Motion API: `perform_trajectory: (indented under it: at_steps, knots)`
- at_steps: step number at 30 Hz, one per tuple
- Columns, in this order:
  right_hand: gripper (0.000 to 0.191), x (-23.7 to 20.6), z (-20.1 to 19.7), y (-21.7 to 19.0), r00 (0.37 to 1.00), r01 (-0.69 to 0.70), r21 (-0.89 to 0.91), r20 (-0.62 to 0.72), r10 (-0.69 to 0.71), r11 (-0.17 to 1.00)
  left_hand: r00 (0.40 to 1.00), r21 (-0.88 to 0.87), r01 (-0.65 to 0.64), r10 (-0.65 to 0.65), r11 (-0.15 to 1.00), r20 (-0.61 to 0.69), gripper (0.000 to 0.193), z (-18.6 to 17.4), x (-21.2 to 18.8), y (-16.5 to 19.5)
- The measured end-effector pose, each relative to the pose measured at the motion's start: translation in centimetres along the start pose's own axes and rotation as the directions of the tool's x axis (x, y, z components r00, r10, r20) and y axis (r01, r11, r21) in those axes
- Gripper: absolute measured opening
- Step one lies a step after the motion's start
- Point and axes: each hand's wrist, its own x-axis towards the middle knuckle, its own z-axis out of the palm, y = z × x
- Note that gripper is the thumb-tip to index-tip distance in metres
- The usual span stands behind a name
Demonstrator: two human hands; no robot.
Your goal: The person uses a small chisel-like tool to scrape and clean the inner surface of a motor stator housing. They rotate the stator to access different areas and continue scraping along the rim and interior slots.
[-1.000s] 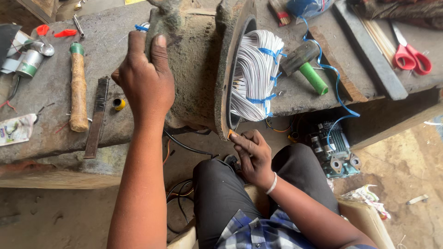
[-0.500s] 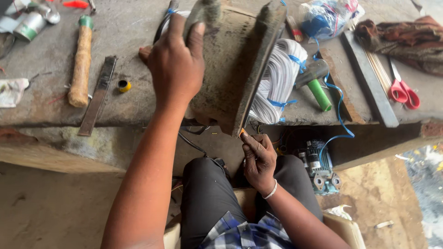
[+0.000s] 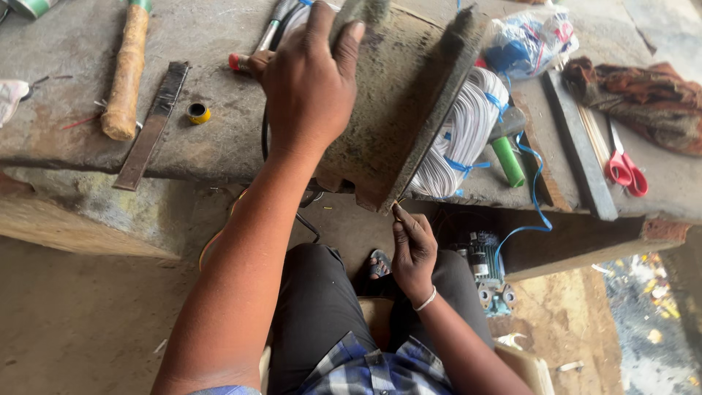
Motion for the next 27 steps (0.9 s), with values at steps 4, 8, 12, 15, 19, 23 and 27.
perform_trajectory:
  at_steps: [4, 8, 12, 15, 19, 23, 27]
  knots:
    - [0.029, -1.1, -1.1, -0.1, 0.977, 0.210, -0.029, -0.016, -0.211, 0.977, 0.995, 0.007, -0.049, 0.050, 0.999, -0.085, 0.034, 0.4, -0.3, -0.3]
    - [0.029, -0.6, -0.8, 0.7, 0.968, 0.250, -0.004, -0.021, -0.250, 0.968, 0.995, 0.009, -0.053, 0.053, 0.999, -0.080, 0.035, 0.5, -0.4, -0.3]
    - [0.030, -0.4, 0.1, 1.3, 0.999, 0.054, 0.012, -0.008, -0.054, 0.998, 0.995, 0.029, -0.043, 0.045, 0.999, -0.091, 0.036, 0.5, -0.4, 0.1]
    - [0.032, -1.2, -0.5, 0.9, 0.997, 0.074, -0.051, 0.006, -0.074, 0.996, 0.995, 0.094, -0.019, 0.028, 0.995, -0.096, 0.032, 0.8, -0.4, 0.2]
    - [0.029, -1.6, -1.5, 0.8, 0.976, 0.218, -0.003, 0.015, -0.218, 0.976, 0.990, 0.047, -0.061, 0.067, 0.997, -0.127, 0.034, 1.0, -0.4, -0.1]
    - [0.029, -0.3, -1.0, 2.9, 0.987, 0.154, -0.008, 0.054, -0.153, 0.988, 0.993, 0.038, -0.042, 0.046, 0.998, -0.106, 0.031, 0.8, -0.4, 0.0]
    - [0.031, -0.6, -1.4, 5.2, 0.994, -0.080, -0.059, 0.067, 0.084, 0.995, 0.997, 0.044, -0.030, 0.033, 0.999, -0.064, 0.030, 0.3, -0.3, 0.6]
